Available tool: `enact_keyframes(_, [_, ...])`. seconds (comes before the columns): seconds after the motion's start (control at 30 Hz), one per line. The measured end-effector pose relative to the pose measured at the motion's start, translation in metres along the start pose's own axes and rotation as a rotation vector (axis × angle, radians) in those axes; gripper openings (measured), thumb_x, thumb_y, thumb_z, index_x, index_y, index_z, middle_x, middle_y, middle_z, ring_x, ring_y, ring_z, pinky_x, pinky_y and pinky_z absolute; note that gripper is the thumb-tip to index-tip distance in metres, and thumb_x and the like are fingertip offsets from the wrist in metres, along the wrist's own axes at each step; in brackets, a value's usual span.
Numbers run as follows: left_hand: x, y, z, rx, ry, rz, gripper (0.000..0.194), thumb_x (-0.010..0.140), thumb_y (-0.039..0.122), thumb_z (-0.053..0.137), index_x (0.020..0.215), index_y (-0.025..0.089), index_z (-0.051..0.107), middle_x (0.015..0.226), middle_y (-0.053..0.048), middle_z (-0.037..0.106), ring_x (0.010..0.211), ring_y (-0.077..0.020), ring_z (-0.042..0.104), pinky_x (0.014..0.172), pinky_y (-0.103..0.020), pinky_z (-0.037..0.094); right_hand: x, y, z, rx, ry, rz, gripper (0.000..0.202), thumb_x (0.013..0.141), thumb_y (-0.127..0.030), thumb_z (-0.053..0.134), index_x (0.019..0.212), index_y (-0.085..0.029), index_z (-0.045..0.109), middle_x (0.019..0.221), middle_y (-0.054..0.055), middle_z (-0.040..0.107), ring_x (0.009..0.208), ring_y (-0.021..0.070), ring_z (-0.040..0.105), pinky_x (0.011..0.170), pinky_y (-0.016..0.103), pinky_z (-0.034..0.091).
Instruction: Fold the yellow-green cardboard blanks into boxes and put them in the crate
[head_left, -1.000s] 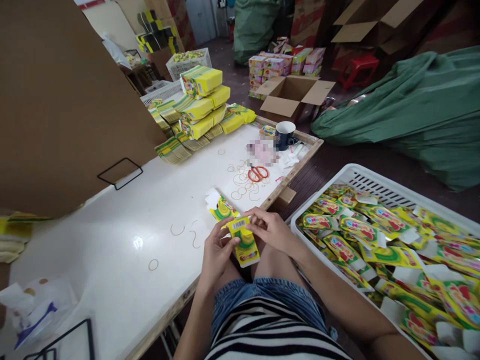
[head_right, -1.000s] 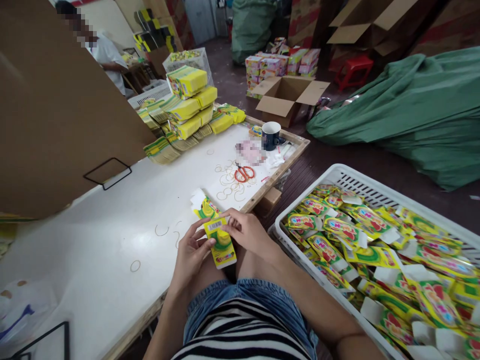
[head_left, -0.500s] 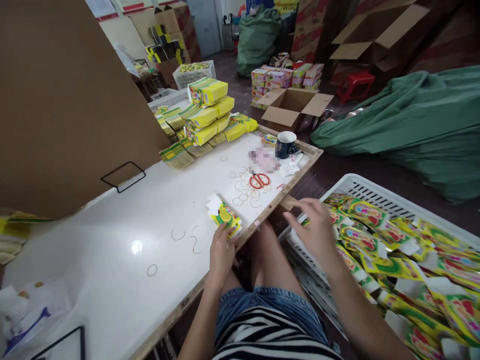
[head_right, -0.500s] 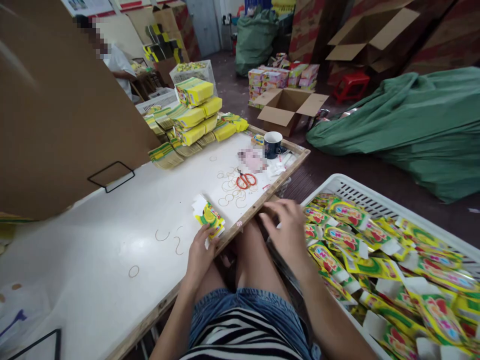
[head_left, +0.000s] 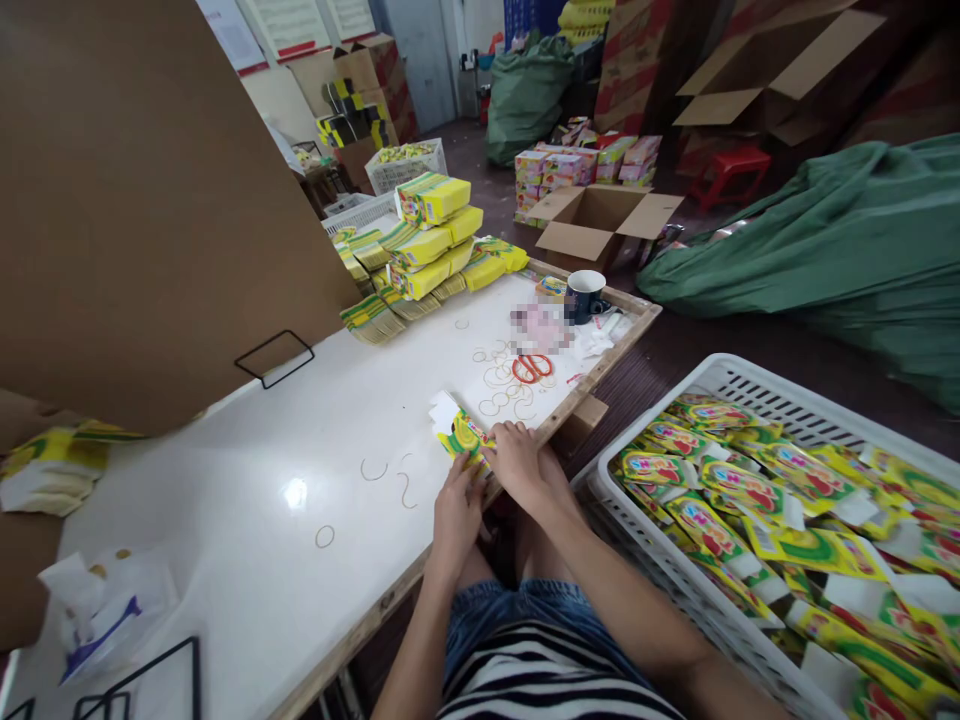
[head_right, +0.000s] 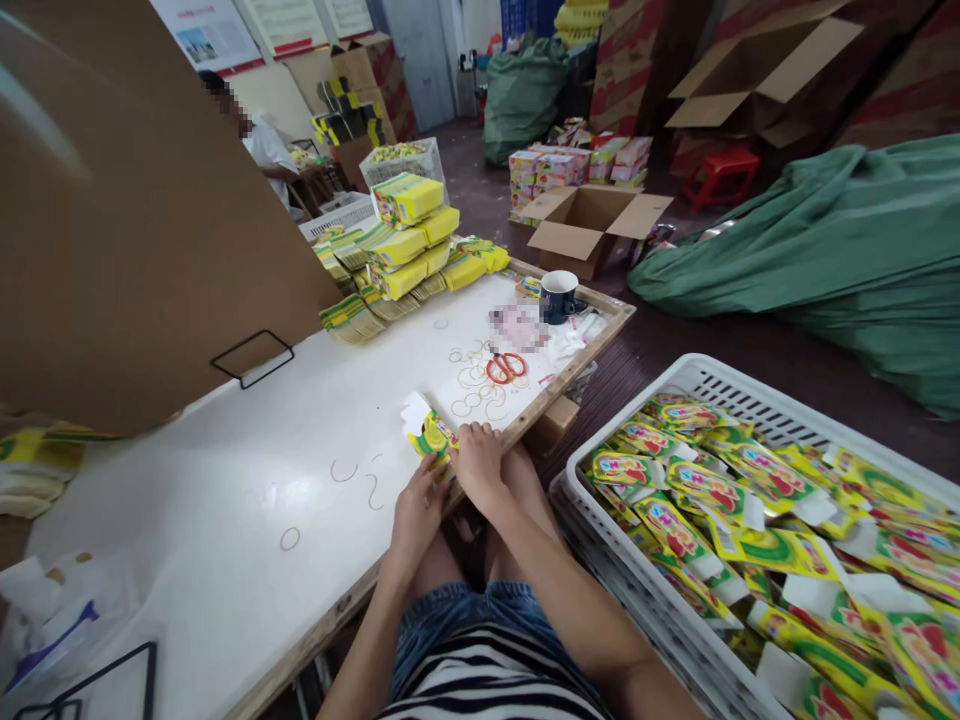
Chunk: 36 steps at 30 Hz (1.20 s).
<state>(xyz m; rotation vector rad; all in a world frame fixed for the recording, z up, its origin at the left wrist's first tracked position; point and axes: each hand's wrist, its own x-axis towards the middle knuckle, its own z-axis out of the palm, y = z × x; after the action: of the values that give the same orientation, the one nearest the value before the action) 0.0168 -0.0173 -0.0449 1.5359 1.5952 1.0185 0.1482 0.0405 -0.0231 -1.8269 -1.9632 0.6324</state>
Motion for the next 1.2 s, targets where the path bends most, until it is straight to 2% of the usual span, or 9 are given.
enact_keyframes(0.2, [-0.003,0.006,-0.003,0.004,0.003,0.011,0.022,0.079,0.023,0.066,0.100,0.023,0.073,0.130,-0.010,0.063,0.127,-0.0302,0.054,0.112,-0.052,0.035,0.002,0.002,0.008,0.197,0.055,0.025,0.007,0.084,-0.016,0.060,0.091,-0.016,0.060,0.100,0.013,0.069,0.098,0.0277,0.061,0.088,0.041,0.044])
enact_keyframes(0.27, [-0.004,0.009,-0.009,-0.059,0.099,0.007,0.021,0.081,0.028,0.066,0.099,0.021,0.071,0.121,-0.011,0.067,0.120,-0.0284,0.059,0.110,-0.051,0.038,-0.002,0.005,0.006,0.287,0.066,0.023,0.006,0.088,-0.020,0.055,0.093,-0.018,0.058,0.096,0.009,0.070,0.090,0.0219,0.065,0.082,0.035,0.049])
enact_keyframes(0.33, [-0.004,0.014,-0.016,-0.211,0.244,-0.015,0.025,0.082,0.035,0.066,0.101,0.019,0.067,0.112,-0.011,0.070,0.112,-0.0254,0.063,0.106,-0.047,0.042,-0.008,0.009,0.001,0.513,0.075,0.041,0.010,0.090,-0.028,0.053,0.093,-0.019,0.056,0.092,0.006,0.071,0.082,0.0184,0.066,0.075,0.030,0.051])
enact_keyframes(0.4, [-0.002,0.019,-0.022,-0.440,0.294,-0.067,0.033,0.079,0.042,0.069,0.103,0.019,0.064,0.108,-0.009,0.070,0.106,-0.0229,0.065,0.100,-0.042,0.047,-0.018,0.010,-0.005,0.871,0.056,0.084,0.020,0.086,-0.038,0.059,0.090,-0.019,0.056,0.086,0.005,0.070,0.079,0.0182,0.067,0.070,0.029,0.053])
enact_keyframes(0.5, [0.004,0.029,-0.025,-0.739,0.140,-0.137,0.047,0.071,0.051,0.076,0.104,0.020,0.065,0.111,-0.008,0.071,0.103,-0.0222,0.067,0.094,-0.036,0.052,-0.034,0.007,-0.013,1.282,-0.026,0.160,0.036,0.071,-0.049,0.074,0.084,-0.019,0.059,0.078,0.003,0.070,0.074,0.0185,0.066,0.070,0.030,0.053])
enact_keyframes(0.7, [0.002,0.049,-0.021,-0.919,-0.142,-0.194,0.061,0.068,0.062,0.073,0.110,0.019,0.065,0.112,-0.012,0.071,0.110,-0.0289,0.064,0.094,-0.042,0.052,-0.052,-0.002,-0.022,1.404,-0.130,0.209,0.043,0.057,-0.049,0.085,0.077,-0.018,0.063,0.071,0.001,0.067,0.070,0.0173,0.063,0.071,0.031,0.052])
enact_keyframes(0.8, [-0.003,0.053,-0.019,-0.917,-0.159,-0.191,0.068,0.068,0.065,0.071,0.117,0.020,0.062,0.116,-0.013,0.069,0.113,-0.0308,0.063,0.094,-0.045,0.051,-0.054,-0.002,-0.022,1.448,-0.128,0.215,0.043,0.056,-0.048,0.086,0.076,-0.018,0.063,0.072,0.001,0.067,0.071,0.0172,0.063,0.072,0.032,0.052])
enact_keyframes(0.93, [-0.007,0.053,-0.019,-0.905,-0.187,-0.141,0.067,0.061,0.069,0.073,0.107,0.020,0.066,0.116,-0.013,0.069,0.118,-0.0311,0.059,0.096,-0.043,0.050,-0.054,-0.001,-0.020,1.543,-0.110,0.279,0.043,0.053,-0.049,0.087,0.072,-0.018,0.064,0.072,0.001,0.067,0.072,0.0178,0.063,0.074,0.033,0.052])
enact_keyframes(1.2, [-0.010,0.044,-0.015,-0.826,-0.064,-0.121,0.060,0.054,0.061,0.082,0.093,0.017,0.069,0.096,-0.011,0.075,0.099,-0.0283,0.068,0.082,-0.037,0.055,-0.053,0.001,-0.011,1.621,-0.024,0.304,0.040,0.054,-0.045,0.088,0.073,-0.018,0.065,0.070,0.000,0.066,0.067,0.0151,0.061,0.070,0.030,0.051])
